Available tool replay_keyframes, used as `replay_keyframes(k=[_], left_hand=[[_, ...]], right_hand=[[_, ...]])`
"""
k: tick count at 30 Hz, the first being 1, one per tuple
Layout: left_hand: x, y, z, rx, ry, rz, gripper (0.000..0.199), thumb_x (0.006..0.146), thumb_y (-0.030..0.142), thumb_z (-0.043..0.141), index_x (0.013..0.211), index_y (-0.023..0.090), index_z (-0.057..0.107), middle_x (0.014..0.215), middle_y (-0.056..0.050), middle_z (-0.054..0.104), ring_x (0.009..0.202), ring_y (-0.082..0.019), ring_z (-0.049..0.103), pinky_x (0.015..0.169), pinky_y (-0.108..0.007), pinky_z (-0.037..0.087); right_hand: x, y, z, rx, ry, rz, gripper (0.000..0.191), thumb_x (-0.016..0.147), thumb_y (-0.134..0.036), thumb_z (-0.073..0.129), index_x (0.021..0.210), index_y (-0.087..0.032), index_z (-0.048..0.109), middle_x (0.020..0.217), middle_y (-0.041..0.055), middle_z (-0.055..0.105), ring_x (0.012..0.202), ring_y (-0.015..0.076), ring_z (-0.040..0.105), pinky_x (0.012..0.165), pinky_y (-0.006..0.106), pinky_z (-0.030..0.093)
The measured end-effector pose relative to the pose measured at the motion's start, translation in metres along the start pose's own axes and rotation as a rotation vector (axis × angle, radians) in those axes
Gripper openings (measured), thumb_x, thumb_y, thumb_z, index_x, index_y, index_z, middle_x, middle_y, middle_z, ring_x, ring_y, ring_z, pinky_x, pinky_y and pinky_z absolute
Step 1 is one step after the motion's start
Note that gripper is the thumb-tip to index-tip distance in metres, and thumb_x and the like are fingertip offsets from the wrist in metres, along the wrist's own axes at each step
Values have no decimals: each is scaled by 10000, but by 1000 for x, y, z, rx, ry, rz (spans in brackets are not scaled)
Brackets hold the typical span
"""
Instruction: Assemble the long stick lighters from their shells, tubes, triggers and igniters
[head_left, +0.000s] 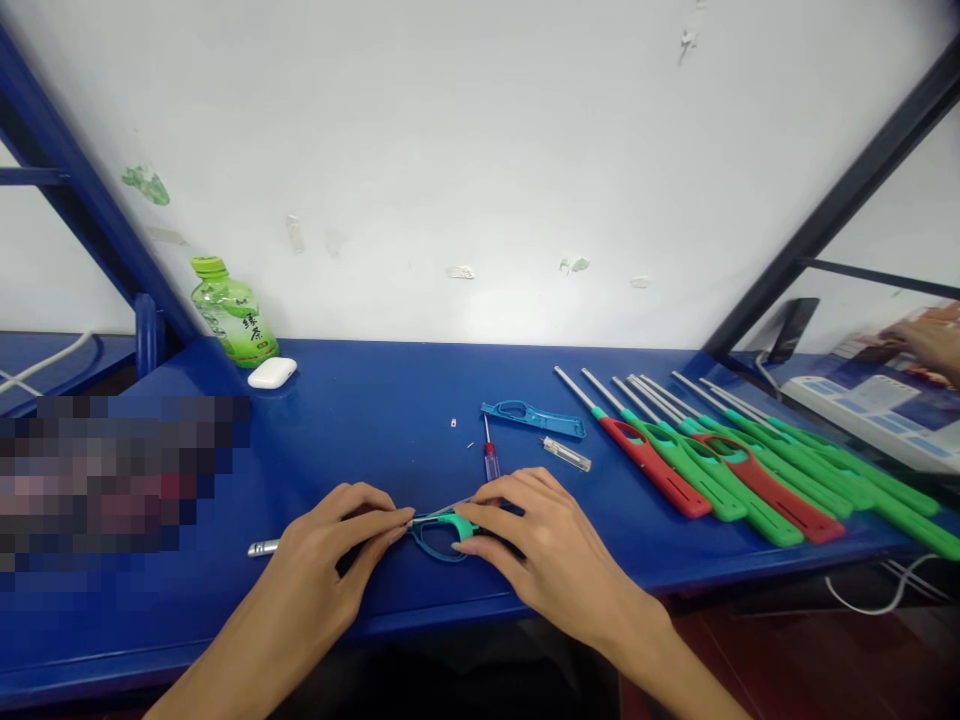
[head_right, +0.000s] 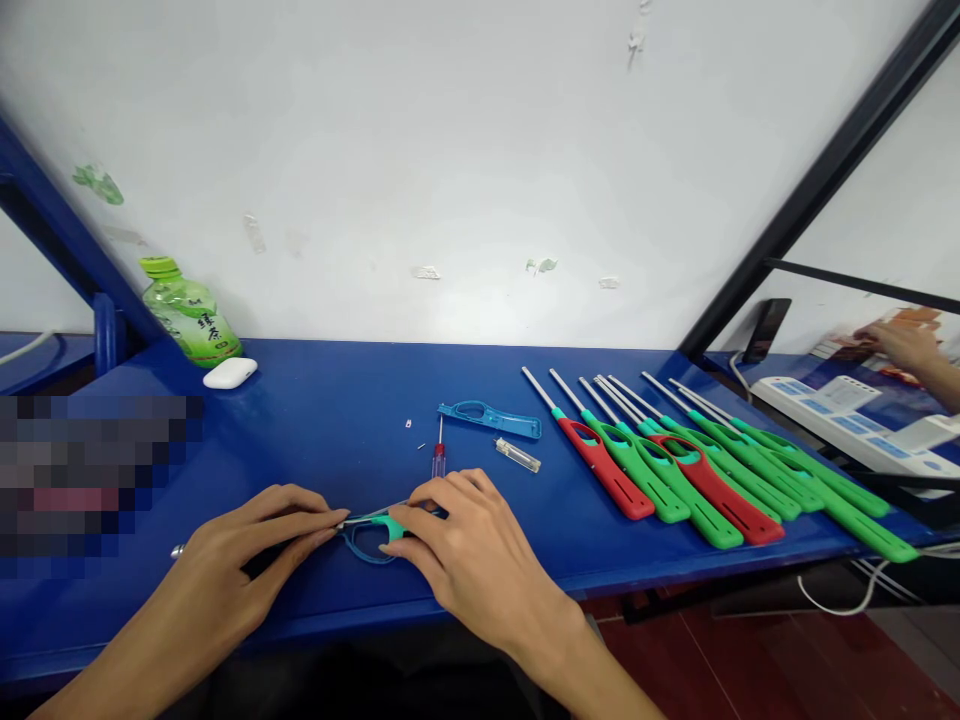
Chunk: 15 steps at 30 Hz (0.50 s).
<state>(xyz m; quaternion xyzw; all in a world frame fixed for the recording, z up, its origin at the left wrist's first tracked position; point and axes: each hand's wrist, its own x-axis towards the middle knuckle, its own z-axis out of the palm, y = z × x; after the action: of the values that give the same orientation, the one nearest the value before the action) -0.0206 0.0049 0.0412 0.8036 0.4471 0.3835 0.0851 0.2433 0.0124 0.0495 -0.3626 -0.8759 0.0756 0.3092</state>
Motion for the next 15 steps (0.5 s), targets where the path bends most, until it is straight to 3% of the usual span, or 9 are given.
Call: replay_keyframes(k=[10, 13, 15], left_hand=[[-2, 0, 1, 9, -1, -4, 344, 1122, 470, 553, 1073, 328, 863, 963, 9, 767, 839, -124, 762, 763, -192, 598], [-3, -1, 2, 20, -8, -3, 360, 1126, 488, 541, 1083, 325, 859, 982, 4, 770, 841, -131, 758, 765, -204, 601], [-5, -3, 3, 50, -13, -5, 373, 1133, 497, 522, 1101, 324, 851, 1009, 1, 773, 865, -145, 755, 789, -229, 606]], right_hand=[[-4, -2, 2, -73, -22, -38, 274, 1113, -307, 637, 1348, -221, 747, 1188, 61, 802, 1027, 240, 687, 909, 405, 504], [-12, -1, -4, -37, 57, -28, 311, 1113, -308, 640, 1397, -201, 707, 1210, 74, 795, 1052, 238, 699, 953, 410, 506], [-19, 2, -8, -7, 127, 0, 234, 1102, -261, 655, 1315, -214, 740, 1187, 60, 798, 1042, 226, 711, 960, 404, 501]])
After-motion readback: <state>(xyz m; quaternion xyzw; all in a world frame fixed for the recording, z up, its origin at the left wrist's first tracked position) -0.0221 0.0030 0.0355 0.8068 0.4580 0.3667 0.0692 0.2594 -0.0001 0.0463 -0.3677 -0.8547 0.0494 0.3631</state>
